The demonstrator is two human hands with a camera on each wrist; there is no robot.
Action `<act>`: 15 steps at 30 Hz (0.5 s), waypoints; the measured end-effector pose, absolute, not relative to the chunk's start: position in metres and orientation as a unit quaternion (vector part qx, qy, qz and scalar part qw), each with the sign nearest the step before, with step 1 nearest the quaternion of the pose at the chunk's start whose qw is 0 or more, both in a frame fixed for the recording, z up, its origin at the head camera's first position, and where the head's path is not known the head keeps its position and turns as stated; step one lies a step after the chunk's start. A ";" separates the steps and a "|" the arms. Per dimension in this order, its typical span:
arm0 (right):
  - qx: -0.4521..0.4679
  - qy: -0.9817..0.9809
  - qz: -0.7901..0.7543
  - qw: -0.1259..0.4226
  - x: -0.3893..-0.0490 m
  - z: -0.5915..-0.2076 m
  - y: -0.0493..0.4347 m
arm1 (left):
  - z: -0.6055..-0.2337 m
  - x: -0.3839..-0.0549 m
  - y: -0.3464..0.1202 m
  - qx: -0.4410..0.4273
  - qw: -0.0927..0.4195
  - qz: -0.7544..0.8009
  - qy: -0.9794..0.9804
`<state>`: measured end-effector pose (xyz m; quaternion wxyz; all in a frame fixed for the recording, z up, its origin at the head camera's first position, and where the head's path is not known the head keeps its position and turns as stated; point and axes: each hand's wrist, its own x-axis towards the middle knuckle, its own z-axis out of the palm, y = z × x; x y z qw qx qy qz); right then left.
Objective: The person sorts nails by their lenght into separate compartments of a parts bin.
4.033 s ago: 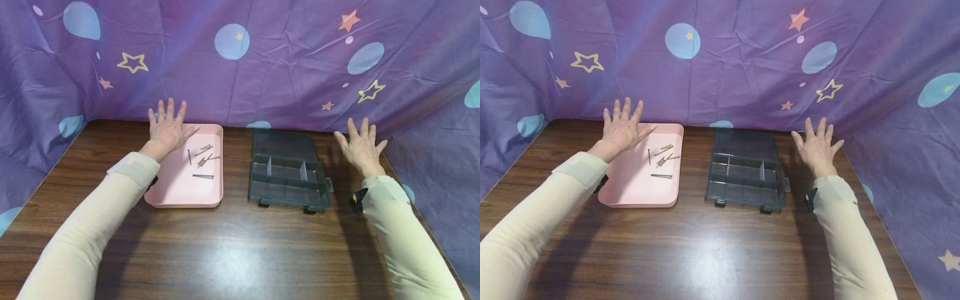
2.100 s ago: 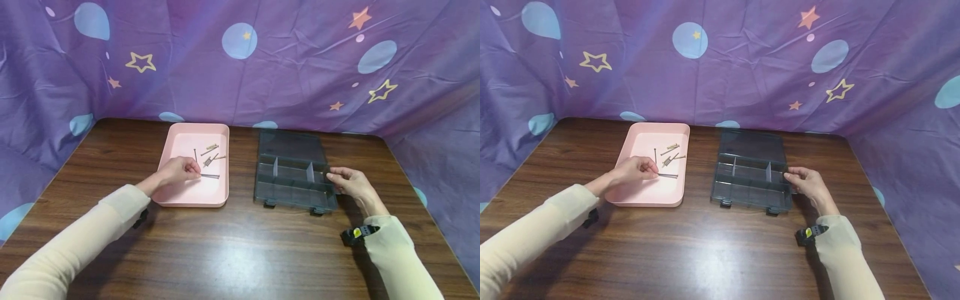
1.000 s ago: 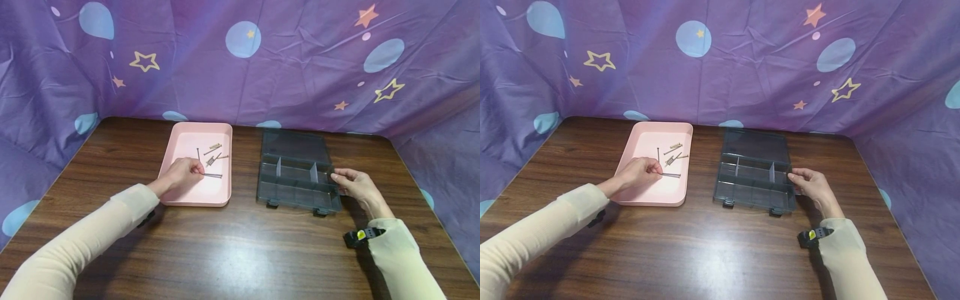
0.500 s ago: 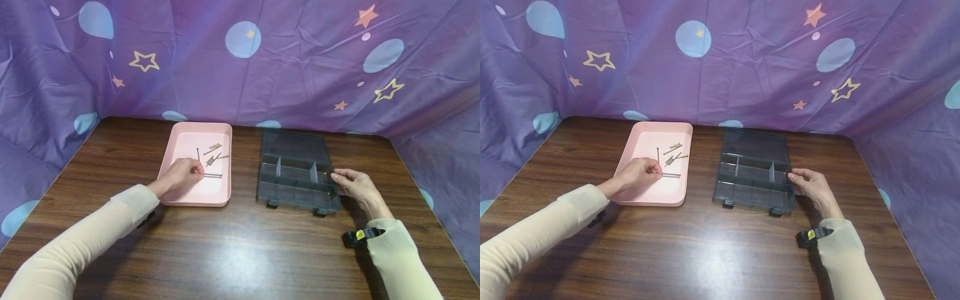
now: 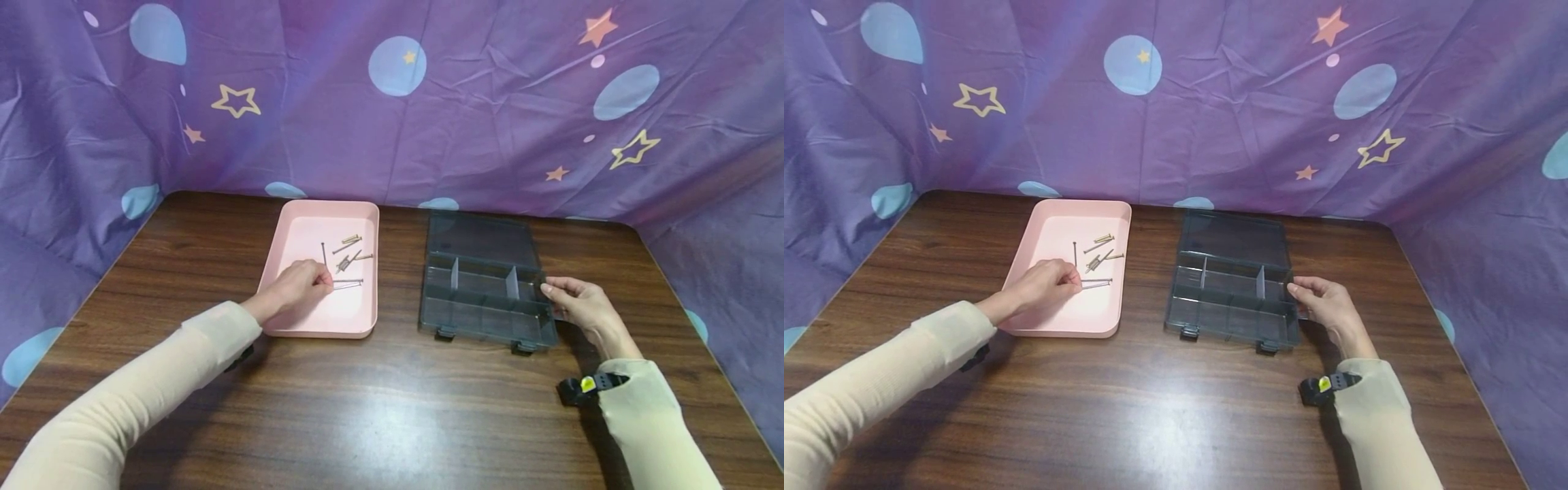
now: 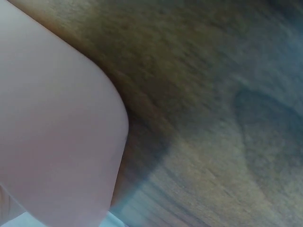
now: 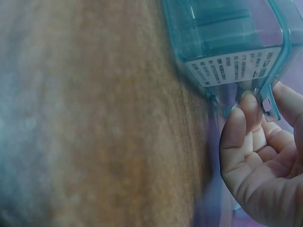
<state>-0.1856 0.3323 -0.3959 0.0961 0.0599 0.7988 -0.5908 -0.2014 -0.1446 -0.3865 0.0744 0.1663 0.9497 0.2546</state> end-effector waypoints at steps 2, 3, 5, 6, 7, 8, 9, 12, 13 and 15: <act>0.059 0.797 -0.594 0.097 -0.186 -0.396 0.332 | -0.386 -0.201 -0.145 0.169 0.074 0.250 0.951; 0.058 0.798 -0.592 0.096 -0.186 -0.396 0.332 | -0.386 -0.200 -0.145 0.171 0.074 0.248 0.951; 0.058 0.800 -0.590 0.096 -0.187 -0.396 0.332 | -0.386 -0.200 -0.145 0.176 0.069 0.244 0.951; 0.057 0.800 -0.590 0.096 -0.186 -0.396 0.332 | -0.386 -0.200 -0.146 0.180 0.068 0.242 0.951; 0.057 0.799 -0.591 0.096 -0.186 -0.396 0.332 | -0.386 -0.200 -0.146 0.182 0.066 0.243 0.951; 0.056 0.799 -0.591 0.096 -0.186 -0.395 0.332 | -0.386 -0.200 -0.147 0.185 0.064 0.243 0.950; 0.056 0.798 -0.592 0.097 -0.186 -0.395 0.331 | -0.386 -0.200 -0.148 0.186 0.061 0.246 0.949; 0.057 0.796 -0.594 0.096 -0.186 -0.394 0.331 | -0.383 -0.199 -0.150 0.186 0.062 0.259 0.946; 0.058 0.798 -0.592 0.096 -0.185 -0.394 0.331 | -0.382 -0.199 -0.150 0.183 0.063 0.266 0.944; 0.061 0.803 -0.585 0.094 -0.185 -0.394 0.331 | -0.380 -0.198 -0.151 0.180 0.065 0.276 0.942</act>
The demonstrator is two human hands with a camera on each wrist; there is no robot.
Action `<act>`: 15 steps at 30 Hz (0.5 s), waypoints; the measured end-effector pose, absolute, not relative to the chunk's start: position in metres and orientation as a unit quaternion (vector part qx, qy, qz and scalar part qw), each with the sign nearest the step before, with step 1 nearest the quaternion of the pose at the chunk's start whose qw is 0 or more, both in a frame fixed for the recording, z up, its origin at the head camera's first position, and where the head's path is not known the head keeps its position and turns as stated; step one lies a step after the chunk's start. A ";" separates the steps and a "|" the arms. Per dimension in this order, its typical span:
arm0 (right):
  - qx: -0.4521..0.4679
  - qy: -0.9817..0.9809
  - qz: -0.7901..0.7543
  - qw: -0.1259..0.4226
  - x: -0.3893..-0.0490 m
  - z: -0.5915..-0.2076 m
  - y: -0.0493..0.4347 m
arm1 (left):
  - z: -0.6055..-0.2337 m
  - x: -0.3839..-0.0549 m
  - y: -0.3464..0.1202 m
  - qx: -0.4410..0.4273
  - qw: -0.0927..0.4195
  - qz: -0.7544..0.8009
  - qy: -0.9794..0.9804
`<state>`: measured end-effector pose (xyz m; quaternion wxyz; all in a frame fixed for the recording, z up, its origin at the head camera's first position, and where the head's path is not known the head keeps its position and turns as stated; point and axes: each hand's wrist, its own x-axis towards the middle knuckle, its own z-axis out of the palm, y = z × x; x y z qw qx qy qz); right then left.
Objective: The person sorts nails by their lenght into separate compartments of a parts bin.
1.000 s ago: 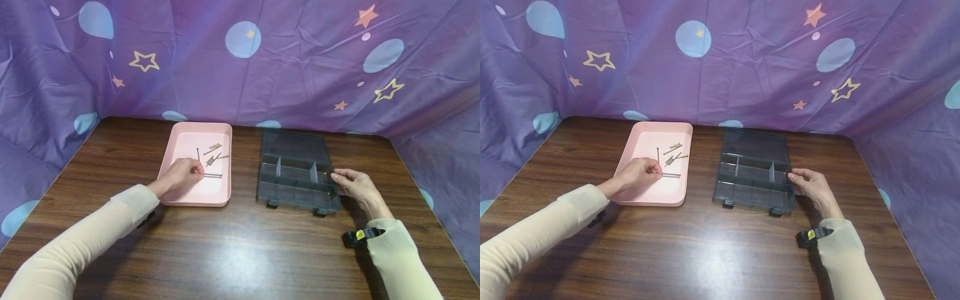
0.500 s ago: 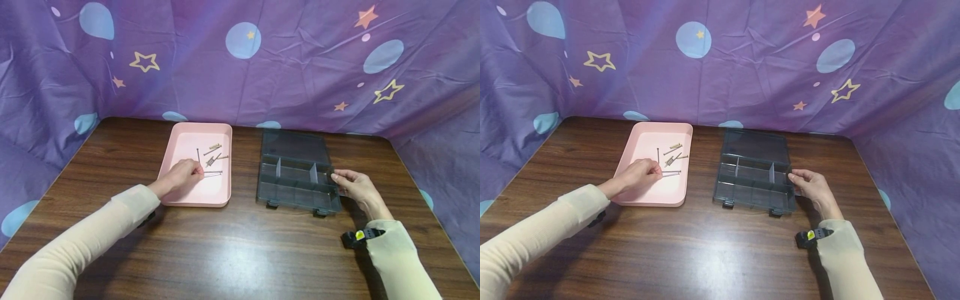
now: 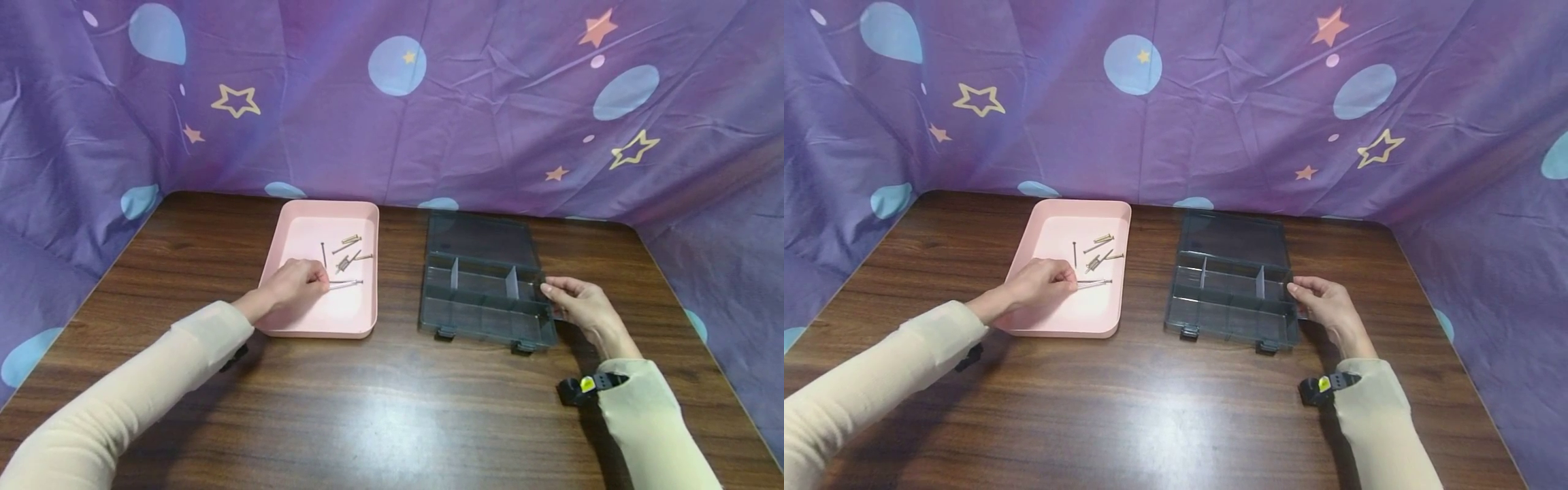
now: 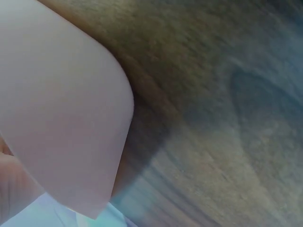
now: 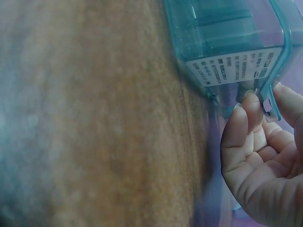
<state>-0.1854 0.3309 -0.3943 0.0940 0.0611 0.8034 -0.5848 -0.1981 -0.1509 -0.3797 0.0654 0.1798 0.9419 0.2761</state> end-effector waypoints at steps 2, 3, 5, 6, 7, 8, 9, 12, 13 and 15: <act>0.064 0.807 -0.579 0.092 -0.185 -0.394 0.331 | -0.379 -0.198 -0.152 0.175 0.069 0.288 0.939; 0.065 0.808 -0.578 0.092 -0.185 -0.394 0.331 | -0.378 -0.198 -0.152 0.171 0.072 0.295 0.937; 0.067 0.808 -0.579 0.092 -0.185 -0.394 0.331 | -0.377 -0.197 -0.154 0.161 0.078 0.310 0.934; 0.068 0.807 -0.580 0.092 -0.185 -0.394 0.330 | -0.377 -0.197 -0.154 0.157 0.079 0.318 0.932; 0.067 0.806 -0.581 0.093 -0.185 -0.394 0.331 | -0.376 -0.197 -0.154 0.150 0.082 0.326 0.930; 0.067 0.804 -0.583 0.093 -0.185 -0.393 0.331 | -0.376 -0.197 -0.154 0.142 0.083 0.335 0.928; 0.067 0.804 -0.584 0.093 -0.185 -0.393 0.331 | -0.375 -0.197 -0.154 0.133 0.086 0.342 0.926; 0.068 0.804 -0.583 0.093 -0.185 -0.393 0.331 | -0.372 -0.198 -0.154 0.107 0.092 0.371 0.918; 0.069 0.805 -0.582 0.094 -0.185 -0.393 0.331 | -0.371 -0.198 -0.154 0.096 0.096 0.379 0.915; 0.070 0.804 -0.583 0.095 -0.185 -0.393 0.331 | -0.370 -0.198 -0.153 0.075 0.104 0.399 0.908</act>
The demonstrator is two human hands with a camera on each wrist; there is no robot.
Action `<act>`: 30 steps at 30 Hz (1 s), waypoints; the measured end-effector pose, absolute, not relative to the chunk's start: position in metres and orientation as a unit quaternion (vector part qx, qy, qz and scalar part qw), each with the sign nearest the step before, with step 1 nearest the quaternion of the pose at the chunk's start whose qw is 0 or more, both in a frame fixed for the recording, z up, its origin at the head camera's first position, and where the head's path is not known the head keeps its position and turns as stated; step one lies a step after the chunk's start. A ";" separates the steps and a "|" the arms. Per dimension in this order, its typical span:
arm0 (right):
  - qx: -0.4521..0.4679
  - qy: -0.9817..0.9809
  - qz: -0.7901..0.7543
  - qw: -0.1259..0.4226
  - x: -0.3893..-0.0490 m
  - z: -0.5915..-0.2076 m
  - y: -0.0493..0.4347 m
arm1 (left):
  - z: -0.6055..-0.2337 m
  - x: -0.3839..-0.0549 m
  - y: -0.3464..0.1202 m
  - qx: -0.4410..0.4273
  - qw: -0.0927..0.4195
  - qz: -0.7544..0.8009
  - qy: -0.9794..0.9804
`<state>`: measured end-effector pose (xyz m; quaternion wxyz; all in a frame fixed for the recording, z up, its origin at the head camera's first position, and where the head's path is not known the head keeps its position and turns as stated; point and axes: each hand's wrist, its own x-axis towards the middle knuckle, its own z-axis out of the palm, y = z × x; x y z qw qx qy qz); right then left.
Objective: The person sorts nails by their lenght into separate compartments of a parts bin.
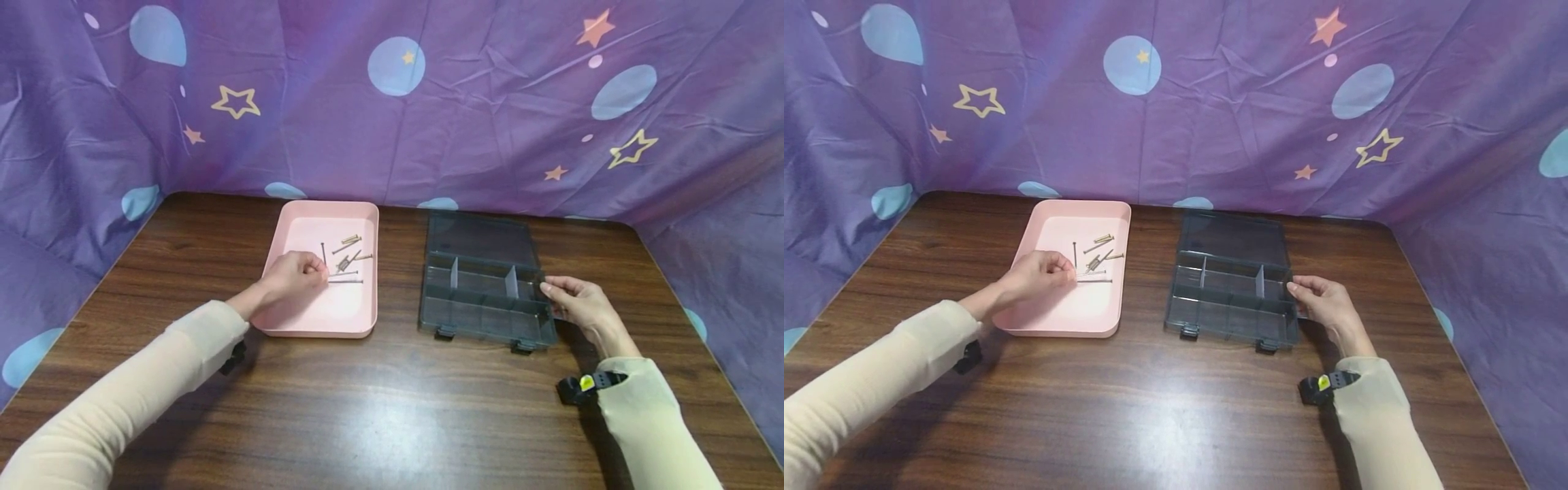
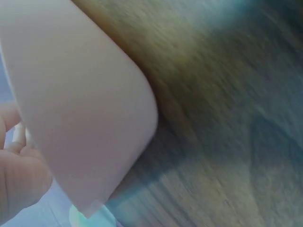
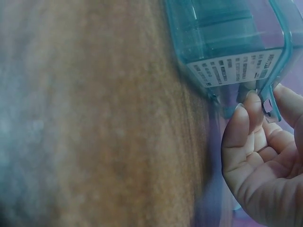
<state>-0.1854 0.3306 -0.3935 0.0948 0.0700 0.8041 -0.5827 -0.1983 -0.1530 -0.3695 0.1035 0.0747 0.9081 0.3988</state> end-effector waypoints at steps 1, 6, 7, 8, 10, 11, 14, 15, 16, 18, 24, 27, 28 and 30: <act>0.071 0.804 -0.583 0.096 -0.185 -0.394 0.331 | -0.369 -0.199 -0.152 0.065 0.107 0.409 0.904; 0.071 0.801 -0.587 0.099 -0.183 -0.394 0.332 | -0.366 -0.200 -0.146 0.038 0.108 0.463 0.879; 0.071 0.802 -0.585 0.099 -0.183 -0.394 0.332 | -0.366 -0.200 -0.144 0.036 0.105 0.473 0.874; 0.071 0.804 -0.583 0.099 -0.182 -0.393 0.332 | -0.364 -0.200 -0.142 0.035 0.101 0.483 0.869; 0.070 0.808 -0.577 0.097 -0.182 -0.393 0.332 | -0.362 -0.200 -0.137 0.034 0.094 0.501 0.860; 0.069 0.813 -0.570 0.095 -0.182 -0.393 0.332 | -0.361 -0.200 -0.134 0.036 0.091 0.509 0.855; 0.068 0.826 -0.553 0.092 -0.184 -0.392 0.331 | -0.356 -0.200 -0.124 0.043 0.087 0.531 0.842; 0.066 0.829 -0.547 0.091 -0.184 -0.392 0.330 | -0.354 -0.200 -0.120 0.044 0.088 0.538 0.837; 0.067 0.833 -0.541 0.090 -0.185 -0.392 0.330 | -0.352 -0.201 -0.116 0.045 0.089 0.546 0.832; 0.067 0.837 -0.536 0.089 -0.187 -0.391 0.329 | -0.349 -0.203 -0.108 0.045 0.092 0.559 0.823; 0.067 0.828 -0.550 0.084 -0.187 -0.390 0.328 | -0.343 -0.208 -0.081 0.052 0.099 0.573 0.812; 0.067 0.820 -0.562 0.084 -0.185 -0.390 0.329 | -0.342 -0.211 -0.066 0.060 0.100 0.573 0.811; 0.068 0.817 -0.567 0.085 -0.184 -0.390 0.329 | -0.343 -0.211 -0.062 0.064 0.100 0.574 0.810; 0.069 0.812 -0.573 0.087 -0.182 -0.391 0.329 | -0.343 -0.213 -0.053 0.070 0.104 0.577 0.807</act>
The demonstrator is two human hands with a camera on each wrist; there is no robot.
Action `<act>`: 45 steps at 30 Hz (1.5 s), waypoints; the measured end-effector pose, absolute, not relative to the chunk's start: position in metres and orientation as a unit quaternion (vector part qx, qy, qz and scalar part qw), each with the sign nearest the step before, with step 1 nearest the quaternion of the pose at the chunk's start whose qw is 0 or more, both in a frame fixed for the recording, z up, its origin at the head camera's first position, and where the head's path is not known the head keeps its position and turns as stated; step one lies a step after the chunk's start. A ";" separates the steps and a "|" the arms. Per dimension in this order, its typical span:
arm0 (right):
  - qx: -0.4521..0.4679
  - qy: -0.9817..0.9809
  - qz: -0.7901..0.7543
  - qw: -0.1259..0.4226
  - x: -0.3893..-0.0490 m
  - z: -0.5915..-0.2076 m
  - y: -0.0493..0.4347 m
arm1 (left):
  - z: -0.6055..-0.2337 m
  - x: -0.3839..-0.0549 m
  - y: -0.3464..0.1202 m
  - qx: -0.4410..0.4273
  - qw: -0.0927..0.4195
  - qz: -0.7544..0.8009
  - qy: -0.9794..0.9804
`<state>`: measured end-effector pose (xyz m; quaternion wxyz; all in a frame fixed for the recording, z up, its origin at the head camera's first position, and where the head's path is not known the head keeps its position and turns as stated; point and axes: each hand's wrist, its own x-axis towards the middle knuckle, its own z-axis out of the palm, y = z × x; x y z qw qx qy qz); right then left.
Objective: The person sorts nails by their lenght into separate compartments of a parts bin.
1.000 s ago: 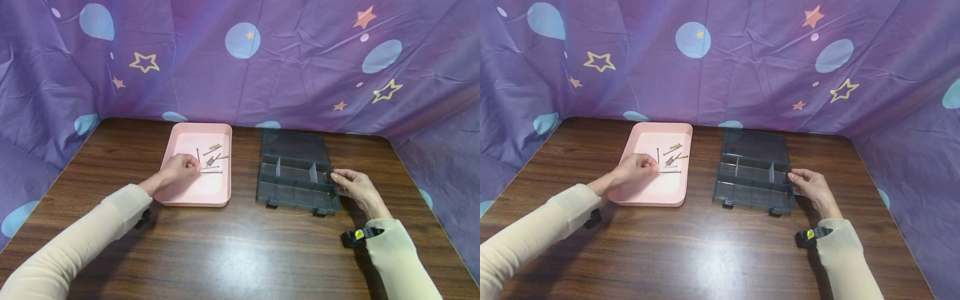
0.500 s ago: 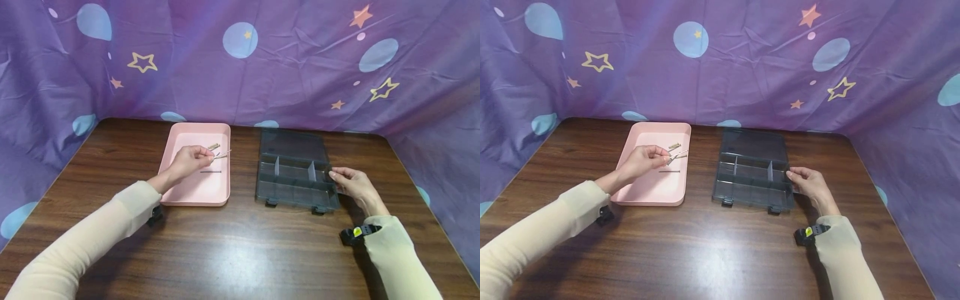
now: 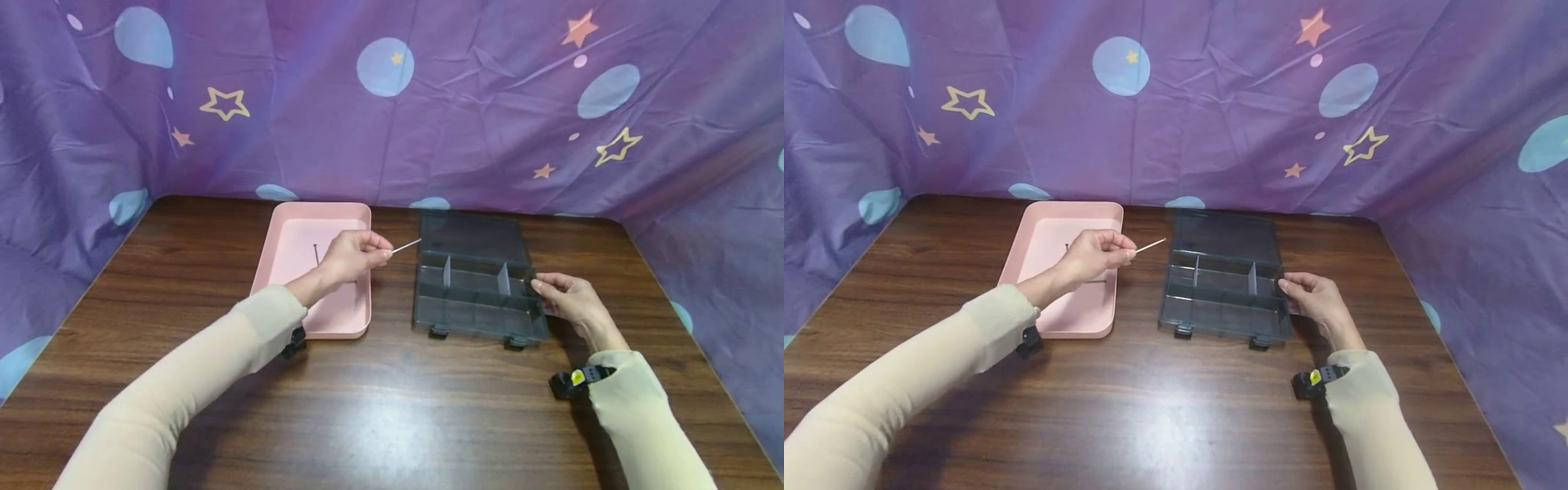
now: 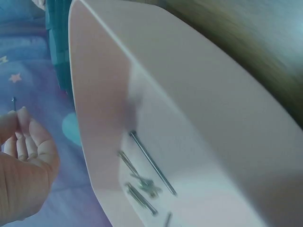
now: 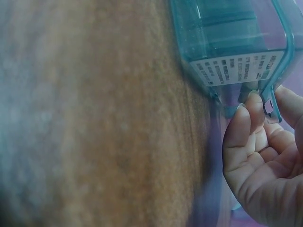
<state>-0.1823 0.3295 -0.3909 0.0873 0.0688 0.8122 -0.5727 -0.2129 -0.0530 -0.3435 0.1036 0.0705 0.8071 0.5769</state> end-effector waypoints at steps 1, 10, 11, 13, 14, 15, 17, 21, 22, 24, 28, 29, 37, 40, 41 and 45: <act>0.069 0.812 -0.573 0.088 -0.182 -0.391 0.329 | -0.344 -0.213 -0.049 0.073 0.105 0.578 0.806; 0.068 0.803 -0.586 0.086 -0.182 -0.391 0.329 | -0.344 -0.215 -0.016 0.107 0.089 0.550 0.823; 0.068 0.800 -0.590 0.087 -0.182 -0.391 0.329 | -0.344 -0.215 -0.013 0.110 0.086 0.548 0.825; 0.068 0.798 -0.593 0.089 -0.181 -0.391 0.328 | -0.344 -0.215 -0.007 0.119 0.079 0.534 0.833; 0.070 0.797 -0.593 0.090 -0.181 -0.390 0.328 | -0.345 -0.215 -0.004 0.120 0.076 0.529 0.837; 0.071 0.797 -0.593 0.090 -0.180 -0.390 0.327 | -0.345 -0.214 -0.002 0.121 0.075 0.525 0.839; 0.073 0.801 -0.588 0.089 -0.179 -0.390 0.327 | -0.347 -0.214 0.003 0.122 0.076 0.515 0.845; 0.073 0.803 -0.586 0.086 -0.178 -0.390 0.327 | -0.350 -0.215 0.012 0.124 0.088 0.521 0.840; 0.072 0.801 -0.588 0.084 -0.178 -0.391 0.327 | -0.350 -0.215 0.014 0.126 0.092 0.522 0.839; 0.071 0.798 -0.593 0.083 -0.178 -0.391 0.327 | -0.351 -0.216 0.018 0.133 0.097 0.523 0.836; 0.069 0.788 -0.606 0.086 -0.180 -0.393 0.328 | -0.351 -0.217 0.027 0.143 0.107 0.522 0.834; 0.069 0.786 -0.608 0.087 -0.180 -0.393 0.328 | -0.351 -0.217 0.028 0.144 0.109 0.520 0.834; 0.068 0.787 -0.608 0.086 -0.180 -0.393 0.329 | -0.353 -0.216 0.043 0.153 0.113 0.510 0.839; 0.067 0.784 -0.612 0.086 -0.179 -0.393 0.328 | -0.355 -0.216 0.047 0.152 0.116 0.514 0.836; 0.067 0.783 -0.612 0.085 -0.179 -0.393 0.328 | -0.356 -0.216 0.048 0.152 0.116 0.516 0.835; 0.066 0.785 -0.610 0.084 -0.179 -0.394 0.327 | -0.358 -0.215 0.050 0.151 0.115 0.517 0.834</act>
